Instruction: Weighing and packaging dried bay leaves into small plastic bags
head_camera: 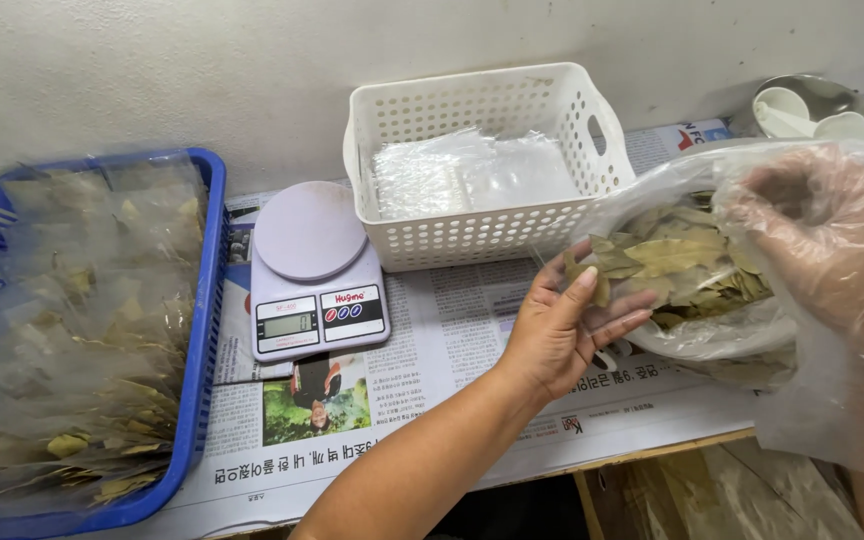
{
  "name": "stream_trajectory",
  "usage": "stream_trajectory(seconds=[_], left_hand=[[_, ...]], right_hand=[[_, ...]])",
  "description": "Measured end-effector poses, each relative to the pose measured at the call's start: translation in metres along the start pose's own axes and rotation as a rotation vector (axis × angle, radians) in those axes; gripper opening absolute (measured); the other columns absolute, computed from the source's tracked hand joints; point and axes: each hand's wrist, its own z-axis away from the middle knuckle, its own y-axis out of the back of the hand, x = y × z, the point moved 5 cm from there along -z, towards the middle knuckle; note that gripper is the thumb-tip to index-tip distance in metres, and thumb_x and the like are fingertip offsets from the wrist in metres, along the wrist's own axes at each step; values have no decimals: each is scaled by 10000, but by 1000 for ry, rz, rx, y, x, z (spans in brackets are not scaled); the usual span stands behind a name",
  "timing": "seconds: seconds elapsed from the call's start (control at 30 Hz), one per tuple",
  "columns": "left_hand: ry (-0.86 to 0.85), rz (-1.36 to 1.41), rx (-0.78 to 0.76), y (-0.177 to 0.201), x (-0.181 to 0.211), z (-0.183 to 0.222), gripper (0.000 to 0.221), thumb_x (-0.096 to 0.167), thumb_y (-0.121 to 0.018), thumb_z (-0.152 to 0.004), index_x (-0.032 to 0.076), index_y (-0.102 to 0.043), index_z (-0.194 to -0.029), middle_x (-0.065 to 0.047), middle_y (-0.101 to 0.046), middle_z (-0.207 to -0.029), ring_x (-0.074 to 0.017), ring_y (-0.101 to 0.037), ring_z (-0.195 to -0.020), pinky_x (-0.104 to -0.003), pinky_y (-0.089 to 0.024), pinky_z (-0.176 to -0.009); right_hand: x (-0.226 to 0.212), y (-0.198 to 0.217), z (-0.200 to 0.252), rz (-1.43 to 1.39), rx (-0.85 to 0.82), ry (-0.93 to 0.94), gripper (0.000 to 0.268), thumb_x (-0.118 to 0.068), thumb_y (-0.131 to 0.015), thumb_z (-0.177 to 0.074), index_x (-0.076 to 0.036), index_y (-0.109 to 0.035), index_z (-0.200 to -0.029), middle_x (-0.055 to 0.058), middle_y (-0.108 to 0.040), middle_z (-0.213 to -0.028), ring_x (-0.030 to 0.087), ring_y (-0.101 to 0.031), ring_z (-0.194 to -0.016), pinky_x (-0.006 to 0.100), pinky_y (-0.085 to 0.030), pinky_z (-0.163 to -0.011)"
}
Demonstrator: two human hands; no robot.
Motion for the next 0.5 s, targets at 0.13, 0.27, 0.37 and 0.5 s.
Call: stream_trajectory(seconds=[0.13,0.27,0.37,0.5], left_hand=[[46,124,-76,7,14,8,263,108,-595,-1093,139,-578,-1354,-196,-679,-1156,-545,-639,-1109,-577,-615,-883],[99,79,-142,22,36,17,249,141,-683,-1043,265,-719,-1256,-202,-624,-1443,-586,-567,-1218,-632,-614,-787],[108,56,-228,20,72,35,285,79,-624,-1089,140,-646,-1367,-275,-574,-1463,-521,-644,-1115,-513,-688,-710],[34,60,-174,45,100,44,359,121,-620,-1056,154,-597,-1412,-282,-582,-1439,-596,-641,-1049,-492,-687,-665]], right_hand=[[-34,-13,-3,-262,-85,-512,177,-1,-715,-951,-7,-652,-1116,166,-733,-1046,282,-725,-914,337,-622,-882],[-53,-3,-2,-395,-178,-53,135,8,-603,-1055,93,-666,-971,226,-735,-945,256,-768,-738,278,-686,-671],[13,4,-6,-113,-26,-203,103,9,-664,-1154,83,-647,-1223,208,-691,-990,249,-681,-761,308,-585,-674],[-13,-19,-25,260,-441,-613,386,-44,-528,-1049,-186,-702,-1362,166,-763,-1063,287,-547,-583,375,-493,-448]])
